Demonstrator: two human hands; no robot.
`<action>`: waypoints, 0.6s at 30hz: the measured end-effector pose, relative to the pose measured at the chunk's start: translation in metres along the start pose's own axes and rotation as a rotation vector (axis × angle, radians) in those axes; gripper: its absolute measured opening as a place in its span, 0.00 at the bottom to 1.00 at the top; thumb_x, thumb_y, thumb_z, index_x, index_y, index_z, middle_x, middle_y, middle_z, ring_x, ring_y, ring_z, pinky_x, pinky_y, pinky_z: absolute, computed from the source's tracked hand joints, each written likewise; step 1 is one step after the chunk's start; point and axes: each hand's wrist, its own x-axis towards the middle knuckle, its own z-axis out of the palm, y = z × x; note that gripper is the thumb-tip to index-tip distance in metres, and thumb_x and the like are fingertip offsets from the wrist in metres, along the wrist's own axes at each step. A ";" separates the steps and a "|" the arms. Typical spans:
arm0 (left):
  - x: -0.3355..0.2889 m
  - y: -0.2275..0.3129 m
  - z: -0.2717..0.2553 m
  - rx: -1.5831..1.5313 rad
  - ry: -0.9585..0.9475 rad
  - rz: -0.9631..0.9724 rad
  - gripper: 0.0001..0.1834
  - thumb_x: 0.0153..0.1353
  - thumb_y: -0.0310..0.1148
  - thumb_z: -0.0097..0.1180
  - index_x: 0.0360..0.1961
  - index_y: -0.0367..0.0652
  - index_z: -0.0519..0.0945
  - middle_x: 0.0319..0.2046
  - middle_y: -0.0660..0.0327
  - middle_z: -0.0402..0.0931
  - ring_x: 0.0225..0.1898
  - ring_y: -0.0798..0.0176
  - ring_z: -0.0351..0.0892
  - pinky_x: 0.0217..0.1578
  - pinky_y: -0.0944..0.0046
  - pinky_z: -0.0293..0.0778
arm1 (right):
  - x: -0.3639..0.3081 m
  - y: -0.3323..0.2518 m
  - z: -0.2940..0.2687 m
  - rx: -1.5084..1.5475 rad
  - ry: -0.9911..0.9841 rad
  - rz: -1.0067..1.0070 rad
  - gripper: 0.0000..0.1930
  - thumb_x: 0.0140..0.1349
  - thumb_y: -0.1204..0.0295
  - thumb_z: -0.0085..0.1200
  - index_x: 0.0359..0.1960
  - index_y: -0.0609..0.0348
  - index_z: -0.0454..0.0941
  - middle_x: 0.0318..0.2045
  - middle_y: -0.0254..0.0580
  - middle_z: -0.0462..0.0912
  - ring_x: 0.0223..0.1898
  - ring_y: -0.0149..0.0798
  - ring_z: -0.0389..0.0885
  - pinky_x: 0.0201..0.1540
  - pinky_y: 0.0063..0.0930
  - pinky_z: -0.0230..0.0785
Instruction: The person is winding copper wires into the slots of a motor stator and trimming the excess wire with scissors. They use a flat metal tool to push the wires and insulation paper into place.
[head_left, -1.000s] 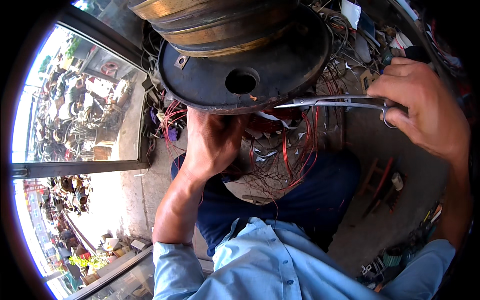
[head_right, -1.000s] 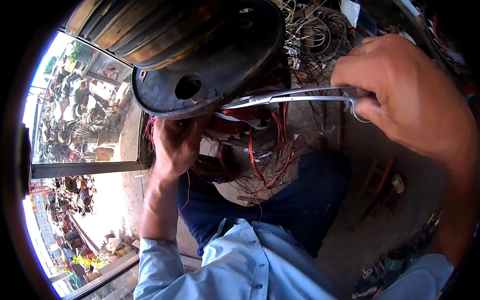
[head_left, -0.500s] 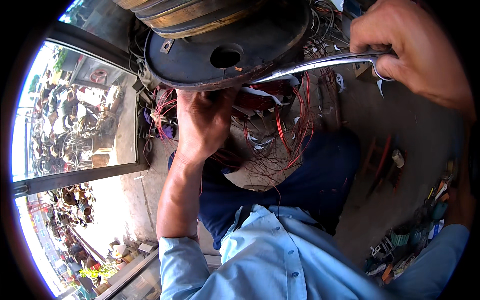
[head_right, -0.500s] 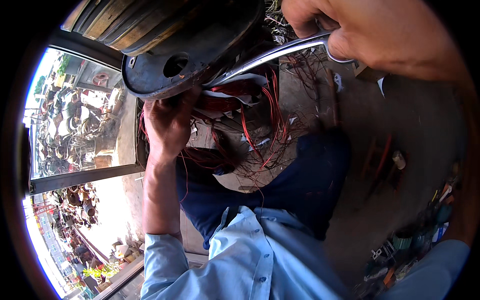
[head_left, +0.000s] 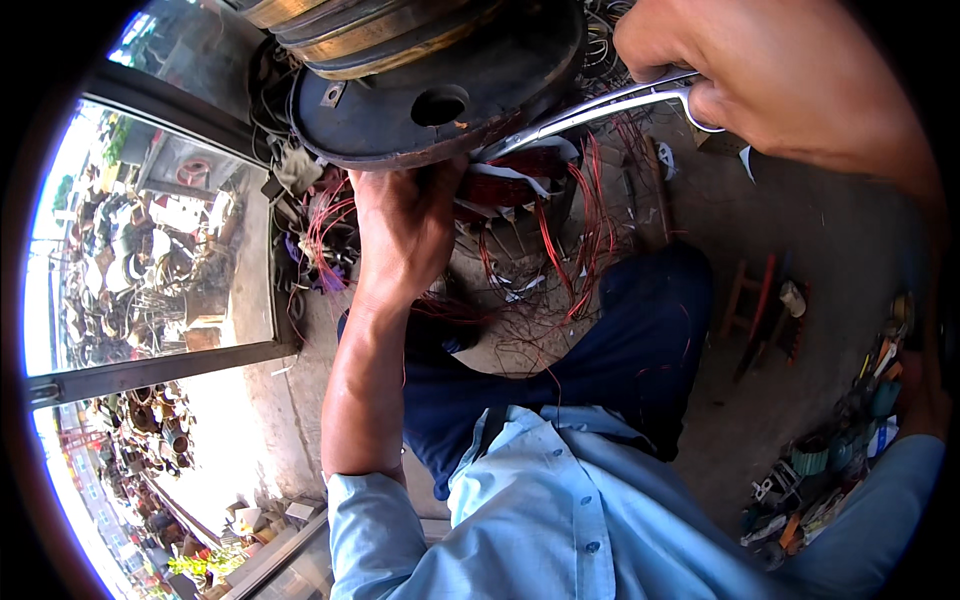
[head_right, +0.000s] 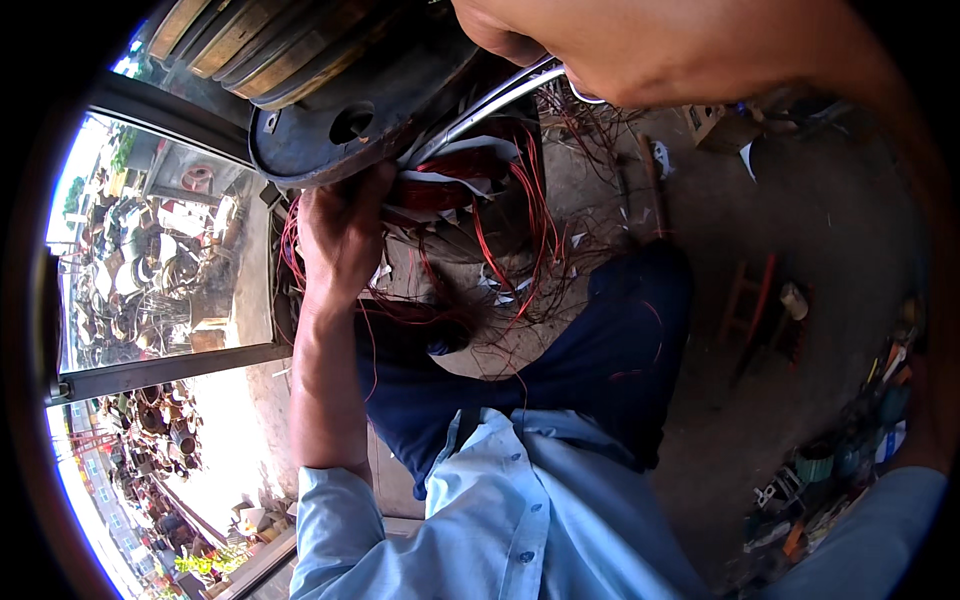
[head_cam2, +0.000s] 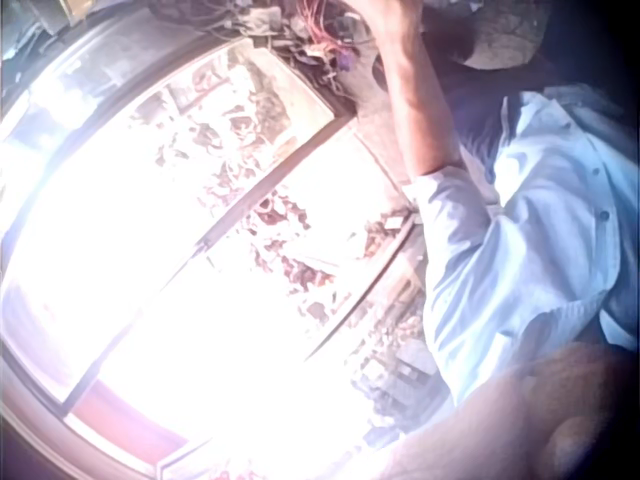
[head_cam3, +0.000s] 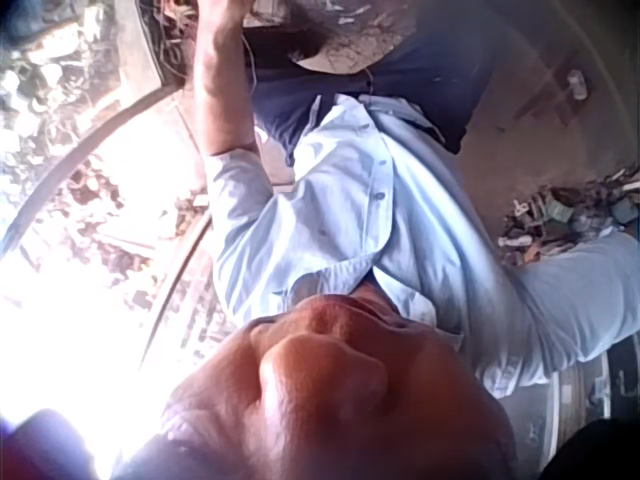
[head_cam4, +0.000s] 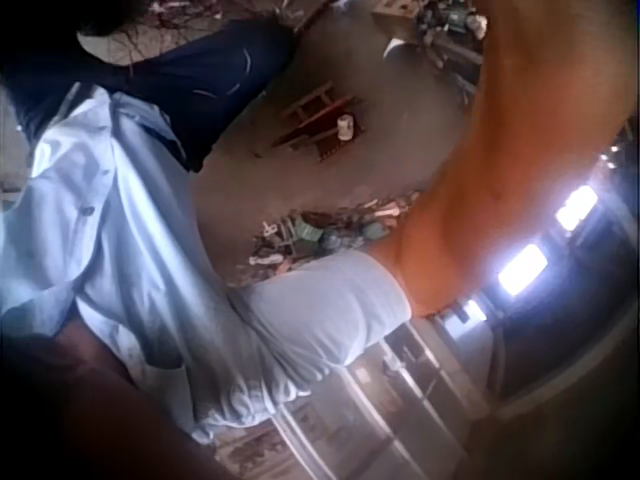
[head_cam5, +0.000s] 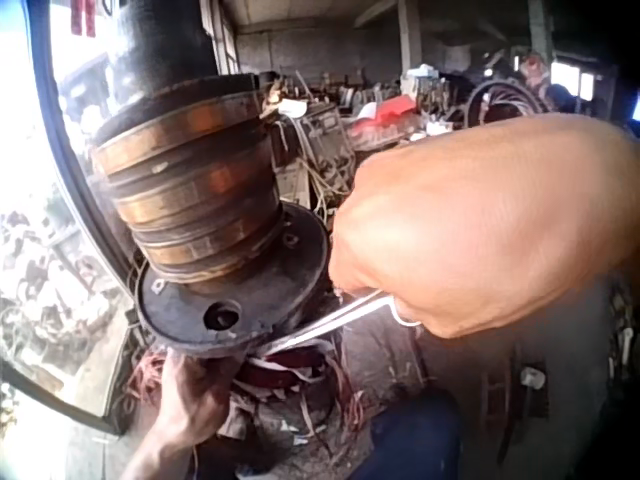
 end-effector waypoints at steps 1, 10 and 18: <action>0.002 0.001 0.001 0.002 0.009 0.017 0.18 0.74 0.31 0.60 0.62 0.35 0.81 0.54 0.54 0.85 0.56 0.62 0.81 0.61 0.61 0.72 | -0.002 -0.007 -0.006 -0.025 -0.017 0.005 0.08 0.54 0.78 0.56 0.33 0.70 0.81 0.26 0.57 0.82 0.31 0.56 0.82 0.39 0.48 0.76; 0.002 0.001 -0.006 -0.080 0.003 -0.038 0.19 0.76 0.32 0.57 0.63 0.36 0.79 0.58 0.54 0.83 0.59 0.62 0.78 0.63 0.61 0.69 | -0.006 -0.024 -0.020 -0.084 -0.026 0.015 0.07 0.54 0.78 0.56 0.32 0.71 0.81 0.24 0.58 0.81 0.30 0.57 0.81 0.38 0.49 0.75; -0.050 -0.001 -0.031 0.069 -0.142 0.369 0.13 0.63 0.32 0.70 0.27 0.38 0.79 0.53 0.50 0.83 0.66 0.41 0.72 0.70 0.39 0.60 | -0.063 0.024 0.117 0.286 0.451 0.131 0.10 0.54 0.79 0.62 0.39 0.64 0.82 0.27 0.53 0.81 0.31 0.54 0.83 0.36 0.46 0.72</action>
